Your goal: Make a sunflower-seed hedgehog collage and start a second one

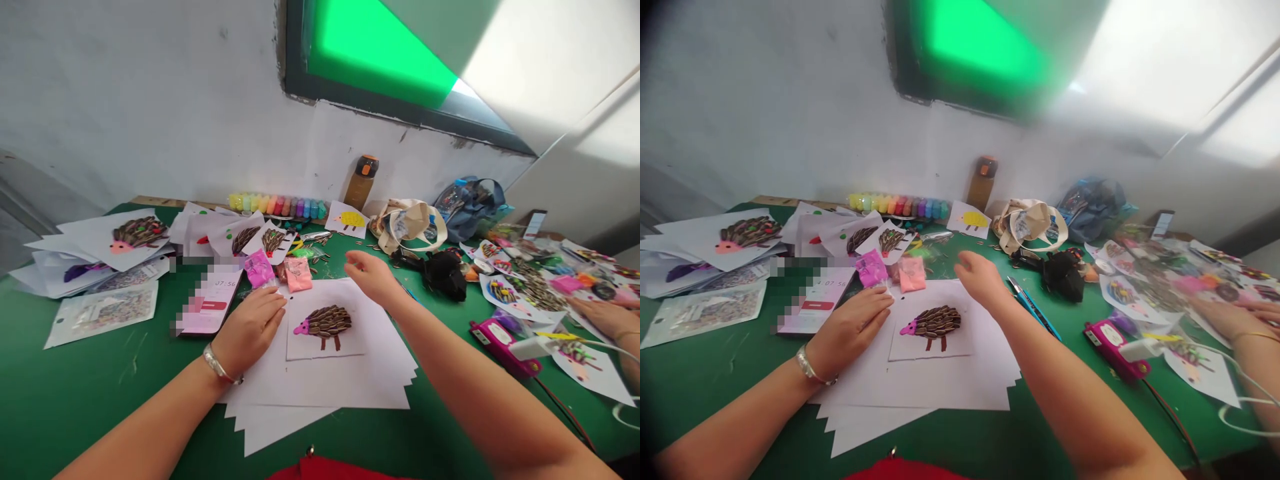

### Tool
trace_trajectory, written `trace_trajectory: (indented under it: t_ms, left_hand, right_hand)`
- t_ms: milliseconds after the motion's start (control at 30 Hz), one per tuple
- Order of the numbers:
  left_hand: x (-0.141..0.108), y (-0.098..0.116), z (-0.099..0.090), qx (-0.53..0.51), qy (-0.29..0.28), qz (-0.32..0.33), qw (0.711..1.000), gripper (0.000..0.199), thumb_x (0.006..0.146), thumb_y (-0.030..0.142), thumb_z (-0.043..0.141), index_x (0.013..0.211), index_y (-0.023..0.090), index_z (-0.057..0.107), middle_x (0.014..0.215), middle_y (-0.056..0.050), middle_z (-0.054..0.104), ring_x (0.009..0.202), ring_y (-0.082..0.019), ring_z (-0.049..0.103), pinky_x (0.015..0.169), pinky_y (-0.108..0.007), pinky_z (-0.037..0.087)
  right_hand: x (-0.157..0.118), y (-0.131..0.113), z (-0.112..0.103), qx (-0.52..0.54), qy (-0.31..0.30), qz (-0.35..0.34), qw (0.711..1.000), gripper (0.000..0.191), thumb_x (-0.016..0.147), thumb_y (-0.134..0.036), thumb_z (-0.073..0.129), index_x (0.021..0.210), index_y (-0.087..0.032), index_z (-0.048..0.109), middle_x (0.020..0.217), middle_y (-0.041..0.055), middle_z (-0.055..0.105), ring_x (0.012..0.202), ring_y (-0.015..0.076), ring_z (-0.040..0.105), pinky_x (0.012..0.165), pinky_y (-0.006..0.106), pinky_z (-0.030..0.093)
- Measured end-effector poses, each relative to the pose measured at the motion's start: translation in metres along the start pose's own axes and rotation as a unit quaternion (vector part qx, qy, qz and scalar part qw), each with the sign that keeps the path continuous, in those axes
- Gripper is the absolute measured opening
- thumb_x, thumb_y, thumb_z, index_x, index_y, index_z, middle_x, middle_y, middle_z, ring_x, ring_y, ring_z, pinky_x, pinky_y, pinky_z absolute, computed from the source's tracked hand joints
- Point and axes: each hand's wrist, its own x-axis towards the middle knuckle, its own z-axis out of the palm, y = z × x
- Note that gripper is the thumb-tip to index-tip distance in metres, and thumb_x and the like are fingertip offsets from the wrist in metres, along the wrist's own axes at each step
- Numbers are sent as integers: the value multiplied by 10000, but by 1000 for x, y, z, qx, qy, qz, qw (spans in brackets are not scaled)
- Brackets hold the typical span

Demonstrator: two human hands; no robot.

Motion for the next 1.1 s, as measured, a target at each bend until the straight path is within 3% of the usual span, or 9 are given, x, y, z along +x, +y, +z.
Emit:
trace_trajectory:
  t_ms: [133, 233, 333, 433, 567, 733, 833, 967, 1100]
  left_hand:
    - [1, 3, -2, -14, 3, 10, 1000, 255, 940, 218, 461, 1035, 165, 691, 1044, -83, 733, 1072, -247, 646, 992, -449, 511]
    - [1, 3, -3, -24, 9, 14, 1000, 242, 934, 195, 473, 1034, 145, 688, 1032, -91, 736, 1057, -248, 652, 981, -450, 516]
    - [0, 4, -3, -34, 14, 15, 999, 230, 929, 179, 483, 1030, 138, 685, 1021, -96, 736, 1036, -245, 659, 966, -447, 522]
    - [0, 4, -3, -49, 26, 18, 998, 220, 923, 164, 486, 1010, 139, 687, 991, -96, 738, 1007, -236, 665, 949, -437, 529]
    - [0, 4, -5, -70, 27, 12, 997, 222, 913, 155, 488, 1007, 154, 689, 965, -91, 740, 982, -225, 671, 940, -427, 531]
    - [-1, 4, -6, -93, 39, -28, 995, 223, 922, 185, 496, 1017, 148, 694, 999, -95, 738, 990, -221, 668, 962, -394, 518]
    - [-3, 4, -7, -123, 54, -113, 984, 282, 934, 266, 506, 1148, 157, 654, 1141, -107, 698, 1099, -234, 627, 1006, -399, 485]
    - [-4, 5, -9, -222, 59, -253, 940, 545, 901, 401, 566, 1397, 210, 447, 1424, -120, 494, 1280, -264, 495, 1049, -429, 439]
    - [-2, 10, -8, -349, 33, -308, 884, 772, 829, 432, 662, 1475, 227, 294, 1489, -131, 401, 1346, -275, 415, 1071, -427, 410]
  right_hand:
    - [57, -25, 24, -36, -33, 20, 999, 355, 862, -396, 489, 1104, -188, 644, 1063, 132, 696, 993, 297, 629, 841, 398, 461]
    - [81, -33, 49, -47, -45, 65, 996, 457, 874, -487, 456, 1103, -135, 637, 1045, 203, 689, 980, 333, 639, 824, 429, 460]
    - [92, -35, 67, -32, -48, 79, 995, 431, 831, -482, 531, 1064, -143, 657, 1050, 199, 691, 986, 331, 642, 818, 405, 459]
    - [94, -36, 78, 4, -44, 70, 997, 276, 766, -356, 619, 956, -168, 688, 1002, 150, 710, 969, 292, 646, 799, 341, 457]
    - [92, -39, 79, 82, -27, 60, 994, 175, 748, -269, 595, 861, -166, 678, 857, 89, 707, 794, 220, 653, 701, 294, 462]
    - [71, -55, 51, 211, 4, 46, 976, 195, 799, -305, 504, 914, -172, 589, 730, -1, 614, 539, 113, 547, 535, 243, 439]
    - [40, -68, 28, 266, 17, 25, 963, 126, 814, -309, 509, 864, -196, 534, 691, -42, 548, 534, 90, 525, 546, 228, 445]
    - [-10, -80, 11, 384, 18, -34, 923, 106, 827, -288, 576, 802, -200, 523, 670, -47, 536, 569, 94, 538, 578, 238, 443]
    - [-46, -87, 14, 429, -29, -30, 902, 91, 874, -287, 560, 845, -208, 525, 715, -38, 568, 640, 109, 592, 639, 259, 476]
